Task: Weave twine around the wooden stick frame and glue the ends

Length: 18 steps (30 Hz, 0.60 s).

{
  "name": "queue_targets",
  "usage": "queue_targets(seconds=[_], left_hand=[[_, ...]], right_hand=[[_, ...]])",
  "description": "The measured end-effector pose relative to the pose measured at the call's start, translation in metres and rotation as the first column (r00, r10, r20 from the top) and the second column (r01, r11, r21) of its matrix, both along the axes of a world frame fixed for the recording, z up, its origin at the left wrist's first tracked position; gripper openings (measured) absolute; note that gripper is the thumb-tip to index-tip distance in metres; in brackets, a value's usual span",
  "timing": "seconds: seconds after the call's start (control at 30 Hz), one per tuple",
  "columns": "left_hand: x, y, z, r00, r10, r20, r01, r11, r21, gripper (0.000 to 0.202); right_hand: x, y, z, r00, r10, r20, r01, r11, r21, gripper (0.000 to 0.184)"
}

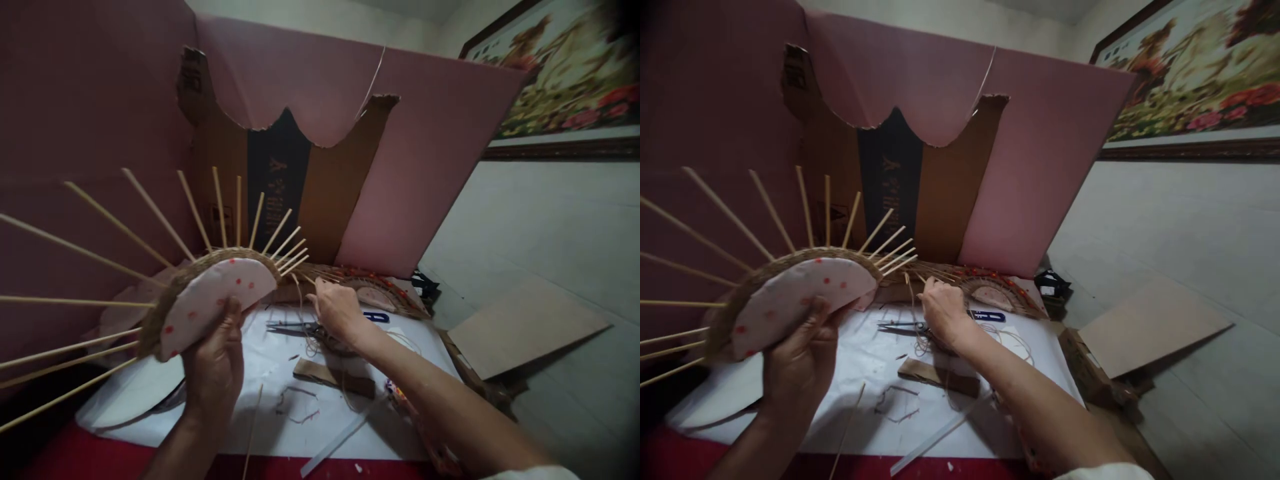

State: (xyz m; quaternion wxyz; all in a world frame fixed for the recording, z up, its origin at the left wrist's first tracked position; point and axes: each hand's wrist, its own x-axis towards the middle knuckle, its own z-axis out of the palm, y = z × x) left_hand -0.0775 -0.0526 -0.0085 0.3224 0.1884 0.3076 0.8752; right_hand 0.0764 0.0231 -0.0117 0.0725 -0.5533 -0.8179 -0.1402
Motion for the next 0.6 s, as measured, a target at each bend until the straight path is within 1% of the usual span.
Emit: queue_targets(seconds=[0.07,0.1,0.13,0.2,0.27,0.33,0.4,0.5,0.6], left_hand=[[0.001,-0.001,-0.002,0.993,-0.119,0.008,0.119,0.993,0.006,0.032],[0.002,-0.002,-0.002,0.983,-0.182,0.010,0.182,0.983,0.026,0.032],[0.002,-0.003,-0.002,0.973,-0.230,0.008,0.230,0.972,0.049,0.032],[0.002,-0.004,-0.002,0.962,-0.272,0.000,0.271,0.959,0.086,0.034],[0.002,-0.005,-0.002,0.963,-0.270,-0.005,0.269,0.957,0.109,0.034],[0.003,-0.005,-0.002,0.963,-0.271,-0.009,0.270,0.956,0.120,0.033],[0.004,-0.005,-0.003,0.960,-0.279,-0.007,0.277,0.952,0.129,0.033],[0.007,-0.004,-0.002,0.959,-0.283,-0.001,0.280,0.949,0.142,0.035],[0.008,-0.004,0.000,0.964,-0.267,-0.013,0.266,0.954,0.136,0.040]], right_hand=[[0.008,-0.014,0.002,0.999,0.005,-0.047,-0.001,0.996,0.088,0.039],[0.013,-0.022,0.002,0.996,0.015,-0.082,-0.004,0.991,0.135,0.040],[0.019,-0.031,0.001,0.992,0.024,-0.120,-0.003,0.986,0.168,0.037],[0.032,-0.050,-0.005,0.980,0.014,-0.197,0.023,0.983,0.183,0.027],[0.045,-0.066,-0.012,0.969,-0.037,-0.246,0.075,0.987,0.145,0.016],[0.059,-0.079,-0.020,0.958,-0.120,-0.260,0.149,0.984,0.095,0.014],[0.074,-0.086,-0.024,0.942,-0.208,-0.265,0.228,0.973,0.045,0.013],[0.104,-0.085,-0.023,0.888,-0.349,-0.300,0.357,0.934,-0.028,0.015],[0.138,-0.075,-0.019,0.825,-0.468,-0.317,0.471,0.879,-0.069,0.022]])
